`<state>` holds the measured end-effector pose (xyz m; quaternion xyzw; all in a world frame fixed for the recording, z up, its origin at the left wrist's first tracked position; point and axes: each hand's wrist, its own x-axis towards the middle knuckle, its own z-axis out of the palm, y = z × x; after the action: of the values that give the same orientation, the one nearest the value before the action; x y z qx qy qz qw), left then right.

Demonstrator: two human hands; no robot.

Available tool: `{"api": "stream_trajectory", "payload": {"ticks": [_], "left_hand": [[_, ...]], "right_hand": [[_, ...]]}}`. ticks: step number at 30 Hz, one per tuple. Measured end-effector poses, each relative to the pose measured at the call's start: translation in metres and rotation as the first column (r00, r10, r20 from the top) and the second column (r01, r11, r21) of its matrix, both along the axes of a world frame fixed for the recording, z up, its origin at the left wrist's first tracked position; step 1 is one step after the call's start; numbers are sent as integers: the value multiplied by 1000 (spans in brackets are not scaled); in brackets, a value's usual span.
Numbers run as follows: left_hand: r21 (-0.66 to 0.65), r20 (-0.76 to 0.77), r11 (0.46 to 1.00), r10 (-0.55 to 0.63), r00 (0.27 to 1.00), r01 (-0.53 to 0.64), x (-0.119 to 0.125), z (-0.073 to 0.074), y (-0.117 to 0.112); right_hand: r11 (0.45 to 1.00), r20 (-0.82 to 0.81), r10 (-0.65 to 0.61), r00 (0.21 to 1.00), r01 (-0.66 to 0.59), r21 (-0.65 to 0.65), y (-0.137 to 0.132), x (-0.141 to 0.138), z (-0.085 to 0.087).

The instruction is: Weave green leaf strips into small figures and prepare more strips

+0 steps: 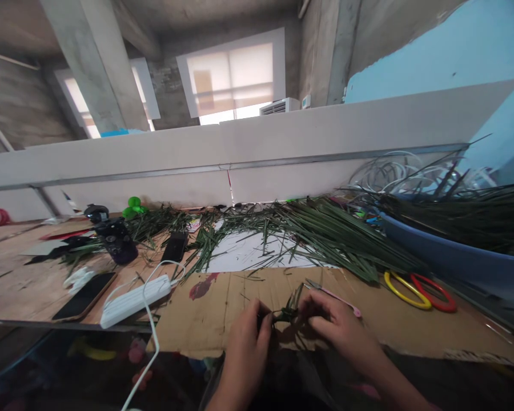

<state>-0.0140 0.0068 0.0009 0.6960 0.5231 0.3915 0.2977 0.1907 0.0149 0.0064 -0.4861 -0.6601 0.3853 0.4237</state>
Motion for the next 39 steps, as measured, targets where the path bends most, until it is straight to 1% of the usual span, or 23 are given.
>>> {"api": "stream_trajectory", "payload": {"ticks": [2,4,7,11,15,18,21,24,27,30,34,39], "left_hand": [[1,-9,1000,-8,1000,8,0,1,0],[2,-17,1000,-20,1000,21,0,1,-1],[-13,-11,999,-47,999,47,1,3,-1],[-36,12,995,-98,995,98,2,8,-3],[-52,15,991,-119,993,120,3,10,-3],[-51,8,992,-114,993,114,4,8,-2],[-53,13,991,-121,993,121,3,4,0],[-63,6,993,-103,995,104,1,1,0],[-63,4,993,-103,995,103,0,0,0],[-59,6,991,-120,993,120,1,0,0],[-65,22,989,-135,991,137,2,1,1],[-53,-8,990,-133,991,133,1,0,1]], "right_hand": [[999,-28,36,999,-36,-29,-2,-1,4],[999,8,34,999,-34,-16,-2,-3,5],[1000,56,20,998,-19,-11,0,-9,1],[999,-2,7,1000,-7,-41,3,-14,-4],[999,-37,34,999,-35,-39,2,-15,-2],[998,-14,57,998,-57,-29,0,-14,0],[999,18,47,999,-47,-19,0,-13,-2],[999,59,38,998,-37,-18,-2,-12,-4],[999,80,37,996,-38,1,-3,-12,-2],[998,97,64,993,-65,9,-2,-13,2],[998,167,57,984,-61,21,2,-15,3],[999,133,45,990,-48,17,1,-16,-2]]}}
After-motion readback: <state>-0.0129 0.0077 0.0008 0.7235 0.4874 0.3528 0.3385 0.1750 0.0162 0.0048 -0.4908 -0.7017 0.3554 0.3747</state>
